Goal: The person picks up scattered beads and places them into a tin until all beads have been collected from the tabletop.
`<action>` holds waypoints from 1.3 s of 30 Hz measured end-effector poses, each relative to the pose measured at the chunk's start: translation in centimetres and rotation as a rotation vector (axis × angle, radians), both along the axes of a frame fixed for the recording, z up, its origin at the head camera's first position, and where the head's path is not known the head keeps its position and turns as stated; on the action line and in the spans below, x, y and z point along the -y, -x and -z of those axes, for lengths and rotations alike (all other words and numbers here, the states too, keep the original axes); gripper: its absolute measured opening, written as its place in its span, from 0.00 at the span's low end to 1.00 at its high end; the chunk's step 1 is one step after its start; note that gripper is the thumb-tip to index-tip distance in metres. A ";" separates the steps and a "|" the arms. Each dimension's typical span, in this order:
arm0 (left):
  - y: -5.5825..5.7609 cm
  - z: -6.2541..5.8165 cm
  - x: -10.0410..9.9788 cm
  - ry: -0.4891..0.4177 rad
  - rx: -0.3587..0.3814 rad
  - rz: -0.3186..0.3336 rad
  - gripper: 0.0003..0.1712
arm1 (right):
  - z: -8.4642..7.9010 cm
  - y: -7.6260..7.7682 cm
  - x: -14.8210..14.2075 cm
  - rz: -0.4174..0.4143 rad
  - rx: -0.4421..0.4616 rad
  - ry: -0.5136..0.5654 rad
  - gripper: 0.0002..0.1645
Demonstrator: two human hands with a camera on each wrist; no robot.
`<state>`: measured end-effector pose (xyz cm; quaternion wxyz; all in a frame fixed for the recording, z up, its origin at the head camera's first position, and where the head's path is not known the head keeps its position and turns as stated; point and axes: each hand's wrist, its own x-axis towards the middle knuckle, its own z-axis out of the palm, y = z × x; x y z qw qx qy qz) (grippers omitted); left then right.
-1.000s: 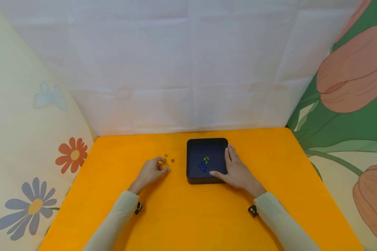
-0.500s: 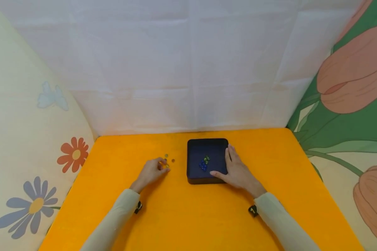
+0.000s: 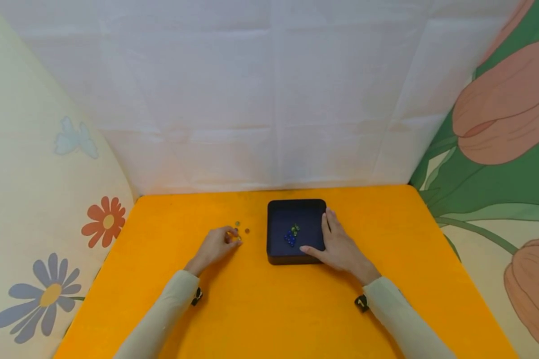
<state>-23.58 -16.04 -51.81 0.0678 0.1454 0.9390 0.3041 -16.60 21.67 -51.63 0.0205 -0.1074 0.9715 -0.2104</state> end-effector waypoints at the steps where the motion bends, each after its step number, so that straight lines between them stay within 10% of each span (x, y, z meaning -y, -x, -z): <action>1: 0.0 0.0 0.0 0.001 -0.002 0.002 0.17 | 0.0 0.0 0.0 0.000 0.000 0.001 0.76; 39: -0.2 -0.3 0.1 0.007 0.005 0.007 0.13 | 0.5 0.3 -0.2 -0.006 -0.023 0.002 0.76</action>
